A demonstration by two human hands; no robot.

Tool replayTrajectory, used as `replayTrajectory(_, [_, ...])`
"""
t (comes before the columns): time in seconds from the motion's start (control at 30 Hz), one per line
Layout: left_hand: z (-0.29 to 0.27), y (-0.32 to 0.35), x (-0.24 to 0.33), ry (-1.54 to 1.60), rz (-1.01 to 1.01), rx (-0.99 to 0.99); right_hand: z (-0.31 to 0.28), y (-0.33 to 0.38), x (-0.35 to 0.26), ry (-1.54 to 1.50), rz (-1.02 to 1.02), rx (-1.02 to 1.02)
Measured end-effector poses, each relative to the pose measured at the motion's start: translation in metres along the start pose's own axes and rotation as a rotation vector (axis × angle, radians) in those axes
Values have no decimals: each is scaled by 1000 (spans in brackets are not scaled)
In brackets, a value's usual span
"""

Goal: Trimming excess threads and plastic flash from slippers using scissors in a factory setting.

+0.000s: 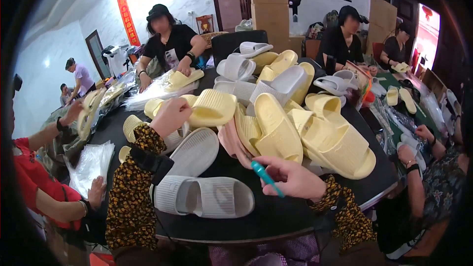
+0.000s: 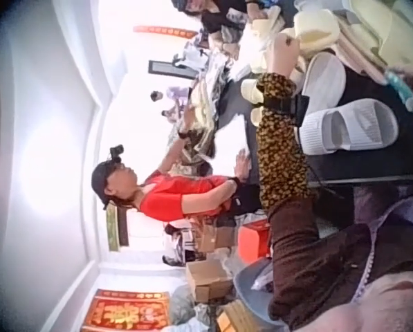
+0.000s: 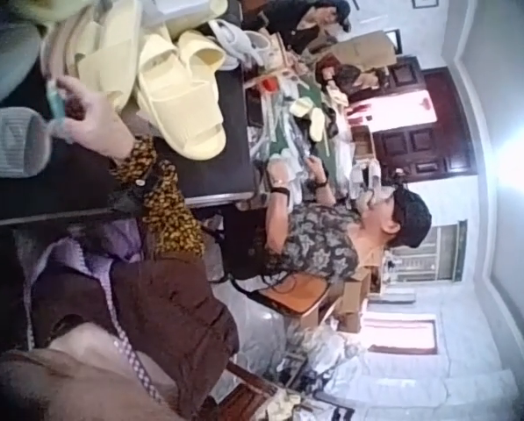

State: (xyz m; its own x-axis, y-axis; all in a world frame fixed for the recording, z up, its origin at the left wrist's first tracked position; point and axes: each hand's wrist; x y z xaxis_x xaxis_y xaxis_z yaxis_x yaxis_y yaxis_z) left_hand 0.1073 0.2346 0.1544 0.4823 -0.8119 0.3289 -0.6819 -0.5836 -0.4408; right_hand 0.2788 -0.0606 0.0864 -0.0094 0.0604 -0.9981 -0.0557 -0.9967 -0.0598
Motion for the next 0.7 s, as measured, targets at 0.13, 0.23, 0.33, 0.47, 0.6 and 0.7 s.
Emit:
replayTrajectory(0.13, [-13,22,70,206,190,59,3,22,-8,-78,-27,4])
replayTrajectory(0.23, [-11,55,119,342,227,-28,-3,52,-3,-142,-105,-24])
replayTrajectory(0.33, [-11,101,145,400,167,-40,-2,78,5,-415,-61,-119])
replayTrajectory(0.47, [0,145,144,499,-30,41,11,84,30,-624,-36,-253])
replayTrajectory(0.6, [6,178,134,883,-297,89,40,82,49,-687,-33,-265])
replayTrajectory(0.7, [16,189,121,970,-383,165,54,69,58,-762,119,-242])
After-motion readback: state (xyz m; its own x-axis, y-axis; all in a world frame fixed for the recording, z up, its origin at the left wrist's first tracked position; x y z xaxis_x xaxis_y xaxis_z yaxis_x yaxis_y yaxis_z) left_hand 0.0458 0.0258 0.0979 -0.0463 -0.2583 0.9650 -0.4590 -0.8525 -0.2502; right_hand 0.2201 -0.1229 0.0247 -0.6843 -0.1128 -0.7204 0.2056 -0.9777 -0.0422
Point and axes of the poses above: each hand's wrist, its own y-axis away from the middle knuckle, its own z-axis out of the palm, x = y × z, and after that the axes turned 7 degrees about x, right-handed
